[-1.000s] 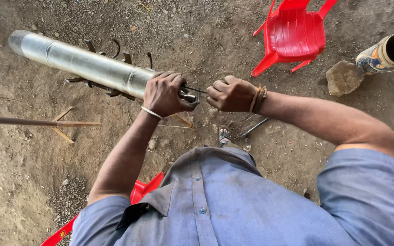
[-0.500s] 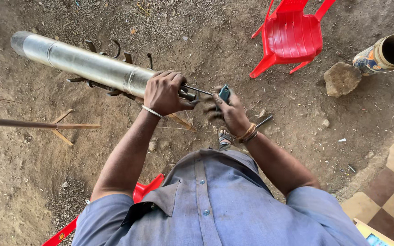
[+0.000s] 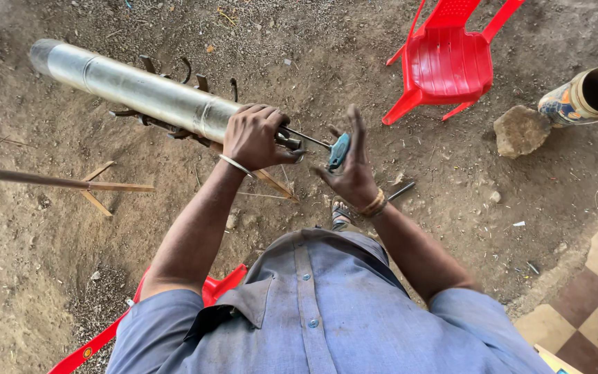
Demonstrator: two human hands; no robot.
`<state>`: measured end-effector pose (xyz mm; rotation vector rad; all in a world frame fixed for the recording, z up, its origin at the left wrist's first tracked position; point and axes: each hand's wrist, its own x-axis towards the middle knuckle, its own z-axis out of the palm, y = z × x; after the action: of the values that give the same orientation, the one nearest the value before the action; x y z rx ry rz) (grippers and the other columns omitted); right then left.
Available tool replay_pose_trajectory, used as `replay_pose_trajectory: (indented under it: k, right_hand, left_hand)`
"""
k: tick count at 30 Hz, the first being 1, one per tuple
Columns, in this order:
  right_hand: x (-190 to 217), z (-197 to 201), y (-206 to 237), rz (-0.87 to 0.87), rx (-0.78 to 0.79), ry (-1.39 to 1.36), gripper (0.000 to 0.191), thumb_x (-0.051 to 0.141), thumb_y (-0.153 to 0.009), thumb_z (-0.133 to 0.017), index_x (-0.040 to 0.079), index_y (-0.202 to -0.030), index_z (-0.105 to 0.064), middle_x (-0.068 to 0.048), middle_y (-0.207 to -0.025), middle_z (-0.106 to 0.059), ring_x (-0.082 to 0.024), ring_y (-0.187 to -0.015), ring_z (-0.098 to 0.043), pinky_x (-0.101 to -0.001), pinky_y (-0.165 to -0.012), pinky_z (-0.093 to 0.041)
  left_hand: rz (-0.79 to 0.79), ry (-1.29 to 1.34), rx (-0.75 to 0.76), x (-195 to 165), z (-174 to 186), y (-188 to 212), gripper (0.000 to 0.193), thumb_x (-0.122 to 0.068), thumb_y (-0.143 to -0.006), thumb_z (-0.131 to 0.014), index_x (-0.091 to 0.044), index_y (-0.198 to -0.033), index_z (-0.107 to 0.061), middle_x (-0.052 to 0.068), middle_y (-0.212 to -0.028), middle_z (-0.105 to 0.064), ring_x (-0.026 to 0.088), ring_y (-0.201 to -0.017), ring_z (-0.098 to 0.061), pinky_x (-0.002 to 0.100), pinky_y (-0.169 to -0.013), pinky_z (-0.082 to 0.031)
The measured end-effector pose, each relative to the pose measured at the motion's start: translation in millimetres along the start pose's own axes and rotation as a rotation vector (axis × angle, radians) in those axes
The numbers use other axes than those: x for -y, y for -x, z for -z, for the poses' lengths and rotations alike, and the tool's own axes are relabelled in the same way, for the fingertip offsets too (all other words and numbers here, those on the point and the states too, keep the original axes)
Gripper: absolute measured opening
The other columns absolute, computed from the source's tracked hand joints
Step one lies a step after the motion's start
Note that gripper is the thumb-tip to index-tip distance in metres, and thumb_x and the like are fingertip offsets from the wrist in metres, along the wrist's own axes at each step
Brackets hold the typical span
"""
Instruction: The person uses a green-handled screwdriver to tighten a fitting on a metal pipe. They then pick up a hammer and strike the fitting to secure it. The person continues to adjust and hammer the fitting on the pipe.
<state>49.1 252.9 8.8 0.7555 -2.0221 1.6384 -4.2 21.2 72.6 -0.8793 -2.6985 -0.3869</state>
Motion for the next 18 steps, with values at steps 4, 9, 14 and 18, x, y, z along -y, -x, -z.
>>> replay_pose_trajectory:
  k: [4,9,14,18]
  right_hand:
    - [8.8,9.3,4.0,-0.514,0.018,-0.691,0.106,0.014,-0.082,-0.084,0.026,-0.152,-0.005,-0.020,-0.151,-0.037,-0.036,-0.126,-0.059,-0.0436,-0.100,-0.058]
    - [7.7,12.5,-6.4,-0.802,0.120,-0.361,0.032,0.008,-0.093,-0.065,0.014,-0.124,-0.066,-0.012,-0.121,-0.075,-0.029,-0.108,-0.074,-0.0449,-0.083,-0.064]
    - [-5.0,16.8,-15.1,0.334,0.143,0.580,0.011,0.009,-0.093,-0.072,0.016,-0.087,-0.078,-0.009,-0.124,-0.073,-0.029,-0.126,-0.059,-0.0440,-0.109,-0.051]
    - [-6.2,18.1,-8.8,0.216,-0.063,0.263,0.030,-0.008,-0.094,-0.060,0.014,-0.081,-0.076,-0.006,-0.123,-0.074,-0.027,-0.127,-0.063,-0.0414,-0.111,-0.053]
  left_hand:
    - [0.017,0.003,0.031,2.6,-4.0,0.4,0.068,-0.067,-0.068,-0.088,-0.007,-0.096,-0.072,0.010,-0.091,-0.073,0.026,-0.085,-0.072,0.043,-0.085,-0.057]
    - [-0.017,0.017,-0.005,6.0,-9.8,-0.4,0.067,-0.066,-0.065,-0.088,-0.009,-0.097,-0.073,0.008,-0.090,-0.074,0.024,-0.082,-0.073,0.044,-0.087,-0.058]
    - [0.000,0.037,0.022,4.1,-4.4,-2.7,0.067,-0.068,-0.069,-0.087,-0.008,-0.096,-0.074,0.010,-0.091,-0.074,0.025,-0.083,-0.073,0.044,-0.086,-0.058]
    - [-0.027,0.009,-0.008,5.6,-4.1,-3.2,0.069,-0.071,-0.069,-0.085,-0.009,-0.095,-0.073,0.010,-0.092,-0.074,0.026,-0.085,-0.073,0.044,-0.084,-0.058]
